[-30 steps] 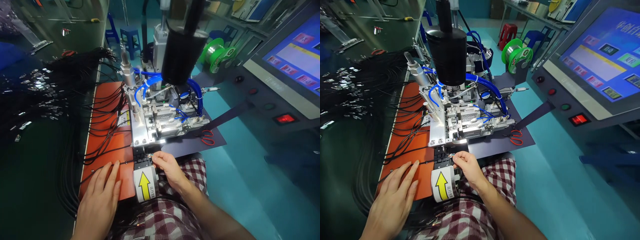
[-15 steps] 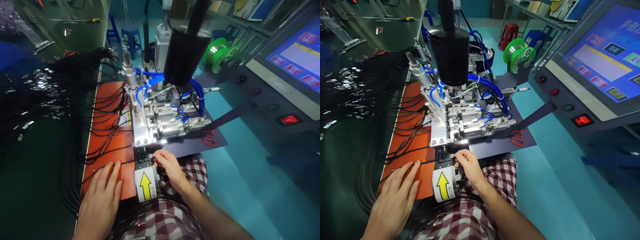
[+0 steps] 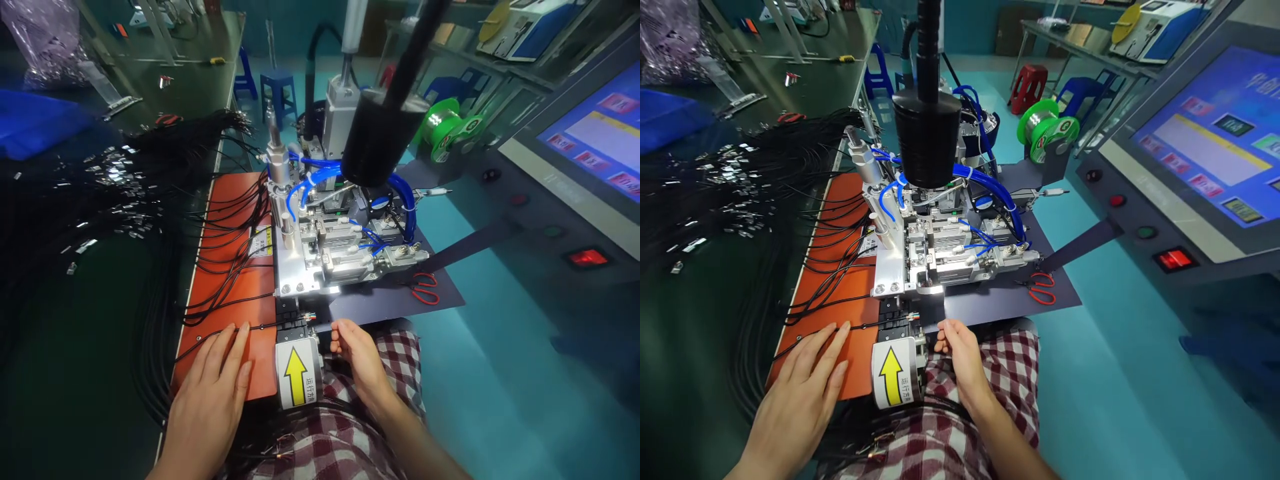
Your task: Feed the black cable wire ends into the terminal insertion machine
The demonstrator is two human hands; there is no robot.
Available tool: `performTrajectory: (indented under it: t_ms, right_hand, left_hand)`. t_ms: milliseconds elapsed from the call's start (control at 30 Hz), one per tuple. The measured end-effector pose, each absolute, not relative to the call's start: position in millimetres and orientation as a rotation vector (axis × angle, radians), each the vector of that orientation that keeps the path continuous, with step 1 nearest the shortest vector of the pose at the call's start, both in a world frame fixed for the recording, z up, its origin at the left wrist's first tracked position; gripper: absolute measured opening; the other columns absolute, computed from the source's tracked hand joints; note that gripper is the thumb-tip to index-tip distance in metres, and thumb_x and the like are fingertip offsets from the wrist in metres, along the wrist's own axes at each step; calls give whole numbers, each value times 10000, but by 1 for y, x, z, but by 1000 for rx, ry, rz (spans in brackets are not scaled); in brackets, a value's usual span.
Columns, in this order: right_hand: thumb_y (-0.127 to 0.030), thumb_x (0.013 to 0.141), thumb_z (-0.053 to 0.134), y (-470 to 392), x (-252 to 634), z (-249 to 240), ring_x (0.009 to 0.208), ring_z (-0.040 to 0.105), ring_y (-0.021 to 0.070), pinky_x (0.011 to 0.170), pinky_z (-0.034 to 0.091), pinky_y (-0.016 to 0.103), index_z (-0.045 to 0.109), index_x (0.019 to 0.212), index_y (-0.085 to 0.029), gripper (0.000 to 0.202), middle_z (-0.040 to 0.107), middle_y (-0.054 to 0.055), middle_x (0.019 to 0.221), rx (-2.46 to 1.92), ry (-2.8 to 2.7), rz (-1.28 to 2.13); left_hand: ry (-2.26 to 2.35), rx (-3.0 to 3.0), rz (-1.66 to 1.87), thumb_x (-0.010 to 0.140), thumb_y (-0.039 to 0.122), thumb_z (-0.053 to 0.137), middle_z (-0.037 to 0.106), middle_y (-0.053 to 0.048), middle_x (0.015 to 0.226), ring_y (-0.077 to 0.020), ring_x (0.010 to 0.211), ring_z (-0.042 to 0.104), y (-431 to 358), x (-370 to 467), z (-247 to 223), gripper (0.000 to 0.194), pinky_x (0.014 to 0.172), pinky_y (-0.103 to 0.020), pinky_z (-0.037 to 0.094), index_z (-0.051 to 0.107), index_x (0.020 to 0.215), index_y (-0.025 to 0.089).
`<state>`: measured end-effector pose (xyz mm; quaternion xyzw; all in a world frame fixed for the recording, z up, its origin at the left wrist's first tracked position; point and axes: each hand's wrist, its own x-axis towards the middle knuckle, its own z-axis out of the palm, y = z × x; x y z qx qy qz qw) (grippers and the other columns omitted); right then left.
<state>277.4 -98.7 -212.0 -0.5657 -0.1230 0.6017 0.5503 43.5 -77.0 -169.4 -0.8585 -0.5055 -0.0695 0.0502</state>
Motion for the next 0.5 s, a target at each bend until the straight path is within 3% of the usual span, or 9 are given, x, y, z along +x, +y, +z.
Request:
performTrajectory:
  t_ms: [200, 367, 500]
  right_hand:
    - [-398, 729, 690, -109, 279, -220, 551, 473, 93, 545, 370, 207, 625, 735, -153, 253, 551, -29, 639, -1345, -243, 1419]
    - [-378, 700, 716, -113, 281, -221, 565, 476, 101, 553, 389, 206, 629, 706, -165, 230, 552, -31, 647, -1365, -237, 1440]
    - [-393, 669, 734, -121, 291, -211, 565, 475, 116, 533, 400, 215, 638, 707, -181, 236, 545, -28, 650, -1397, -242, 1414]
  left_hand:
    - [-1557, -2584, -202, 923, 339, 338, 499, -128, 1298, -310, 1147, 472, -79, 45, -165, 489, 894, -443, 481, 391, 1368, 144]
    - [-1629, -2605, -184, 927, 339, 345, 477, -127, 1343, -296, 1214, 433, -43, 55, -158, 483, 970, -432, 431, 399, 1355, 124]
    - [-1558, -2814, -226, 940, 262, 306, 511, -116, 1287, -231, 1156, 490, -34, 45, -134, 400, 940, -368, 443, 444, 1302, 160]
